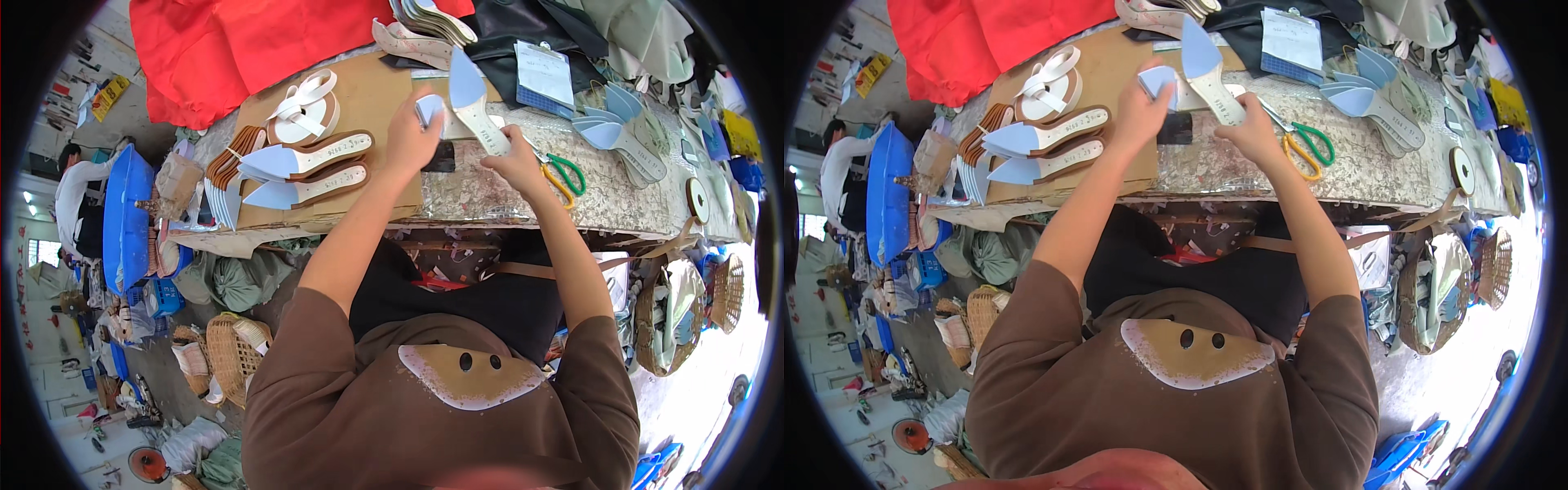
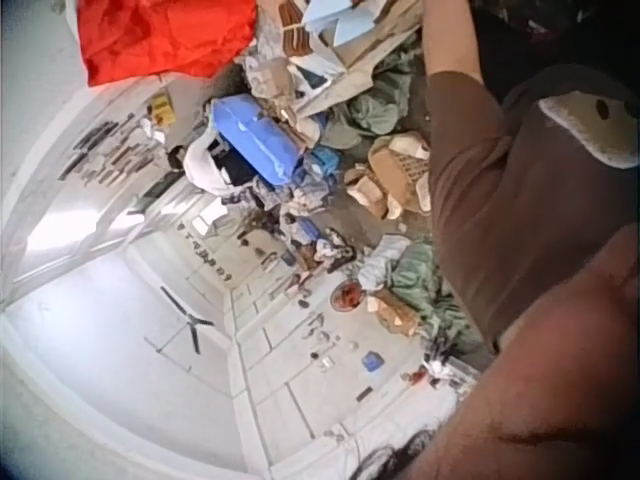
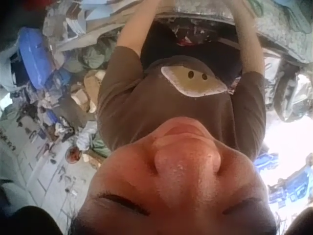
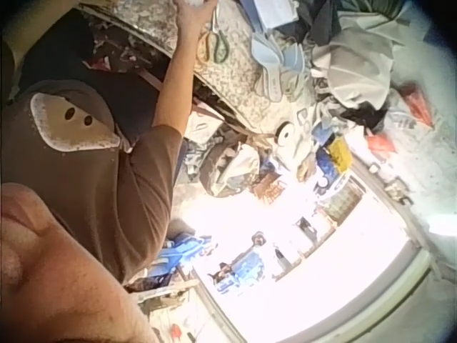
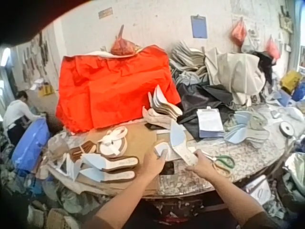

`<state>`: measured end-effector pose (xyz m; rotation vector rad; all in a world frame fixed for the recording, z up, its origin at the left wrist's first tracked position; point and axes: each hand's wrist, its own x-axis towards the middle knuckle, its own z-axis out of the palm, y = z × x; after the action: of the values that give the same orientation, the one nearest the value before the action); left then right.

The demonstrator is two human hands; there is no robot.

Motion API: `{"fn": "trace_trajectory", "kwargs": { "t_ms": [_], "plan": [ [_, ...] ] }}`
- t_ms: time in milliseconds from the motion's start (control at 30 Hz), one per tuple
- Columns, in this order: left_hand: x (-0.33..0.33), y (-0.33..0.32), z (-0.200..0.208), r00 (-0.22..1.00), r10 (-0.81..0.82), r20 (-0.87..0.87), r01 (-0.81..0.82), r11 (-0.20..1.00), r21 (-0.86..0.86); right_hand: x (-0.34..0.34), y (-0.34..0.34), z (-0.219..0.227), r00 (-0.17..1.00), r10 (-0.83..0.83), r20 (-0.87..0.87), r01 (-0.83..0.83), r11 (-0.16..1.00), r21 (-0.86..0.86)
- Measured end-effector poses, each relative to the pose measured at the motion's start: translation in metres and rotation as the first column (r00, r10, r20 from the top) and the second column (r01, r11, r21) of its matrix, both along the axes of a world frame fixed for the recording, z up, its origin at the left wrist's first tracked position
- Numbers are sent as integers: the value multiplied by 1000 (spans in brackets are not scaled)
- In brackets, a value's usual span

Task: The recorder is trimming and attaching leather straps to shoe insoles as part of a manufacturing process.

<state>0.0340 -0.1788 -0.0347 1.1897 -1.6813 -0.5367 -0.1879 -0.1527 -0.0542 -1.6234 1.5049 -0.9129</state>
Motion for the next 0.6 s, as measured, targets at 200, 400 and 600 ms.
{"fn": "trace_trajectory", "kwargs": {
  "t_ms": [200,400,600],
  "plan": [
    [-21,9,17,991,-119,57,131,938,-321,-47,27,-4,489,-41,871,-318,922,221],
    [-8,-1,-3,927,-105,-361,155,982,112,-59,55,18,204,47,978,-358,933,30],
    [7,-11,-5,884,84,-460,58,956,287,-69,51,29,803,69,592,-82,997,-4]
  ]
}}
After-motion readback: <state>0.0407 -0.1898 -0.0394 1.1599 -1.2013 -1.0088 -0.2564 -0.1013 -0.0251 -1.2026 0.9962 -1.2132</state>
